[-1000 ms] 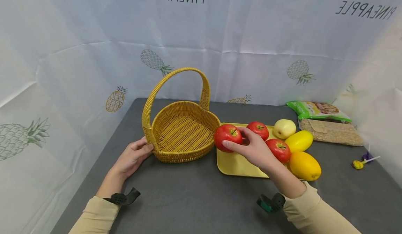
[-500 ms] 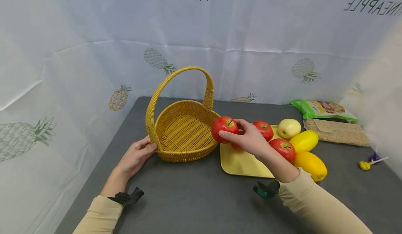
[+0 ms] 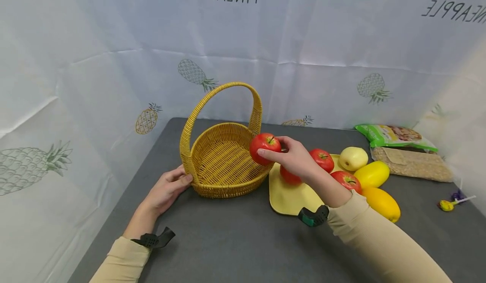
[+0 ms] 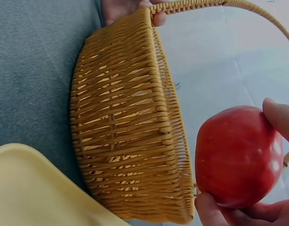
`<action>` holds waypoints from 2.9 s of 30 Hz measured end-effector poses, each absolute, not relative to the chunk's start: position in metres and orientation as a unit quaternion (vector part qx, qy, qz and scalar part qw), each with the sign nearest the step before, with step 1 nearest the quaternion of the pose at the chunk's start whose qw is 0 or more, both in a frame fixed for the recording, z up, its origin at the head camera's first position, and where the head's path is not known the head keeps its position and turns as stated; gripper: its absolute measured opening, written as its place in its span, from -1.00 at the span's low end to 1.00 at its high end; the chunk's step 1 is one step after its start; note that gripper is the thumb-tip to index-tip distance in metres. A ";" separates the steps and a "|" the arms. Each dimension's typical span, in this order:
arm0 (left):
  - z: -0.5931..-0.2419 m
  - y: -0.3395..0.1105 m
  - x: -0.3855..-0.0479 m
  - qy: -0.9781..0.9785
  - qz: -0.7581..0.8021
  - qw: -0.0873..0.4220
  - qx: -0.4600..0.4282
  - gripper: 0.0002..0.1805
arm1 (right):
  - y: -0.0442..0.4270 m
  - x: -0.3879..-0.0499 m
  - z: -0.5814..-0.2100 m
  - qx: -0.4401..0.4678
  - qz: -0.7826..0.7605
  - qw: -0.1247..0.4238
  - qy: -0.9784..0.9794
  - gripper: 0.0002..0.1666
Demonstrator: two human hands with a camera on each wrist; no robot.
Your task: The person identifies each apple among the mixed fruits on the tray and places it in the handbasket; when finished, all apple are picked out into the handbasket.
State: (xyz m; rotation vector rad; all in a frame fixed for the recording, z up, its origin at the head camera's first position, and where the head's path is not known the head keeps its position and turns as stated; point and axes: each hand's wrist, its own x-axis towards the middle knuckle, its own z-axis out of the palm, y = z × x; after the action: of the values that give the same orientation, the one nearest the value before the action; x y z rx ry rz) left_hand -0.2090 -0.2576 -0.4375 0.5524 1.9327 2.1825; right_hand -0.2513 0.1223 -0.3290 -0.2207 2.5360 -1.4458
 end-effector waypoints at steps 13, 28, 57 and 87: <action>-0.434 -0.258 -0.208 0.654 0.726 0.091 0.192 -0.54 | 0.109 -0.266 -0.329 -0.054 -0.521 0.128 0.842 0.02; -0.437 -0.259 -0.210 0.653 0.725 0.085 0.202 -0.60 | 0.095 -0.285 -0.325 -0.037 -0.535 0.155 0.830 0.05; -0.437 -0.259 -0.210 0.654 0.727 0.085 0.192 -0.55 | 0.067 -0.322 -0.328 -0.058 -0.542 0.194 0.816 -0.09; -0.434 -0.259 -0.212 0.654 0.727 0.091 0.190 -0.53 | 0.025 -0.354 -0.336 -0.113 -0.388 0.160 0.900 -0.16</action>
State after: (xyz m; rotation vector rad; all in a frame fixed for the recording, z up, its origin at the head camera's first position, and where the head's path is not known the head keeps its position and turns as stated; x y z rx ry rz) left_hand -0.2119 -0.2589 -0.4338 0.5642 1.9427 2.1591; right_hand -0.3535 0.0250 -0.3356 -0.3220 2.5722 -1.1087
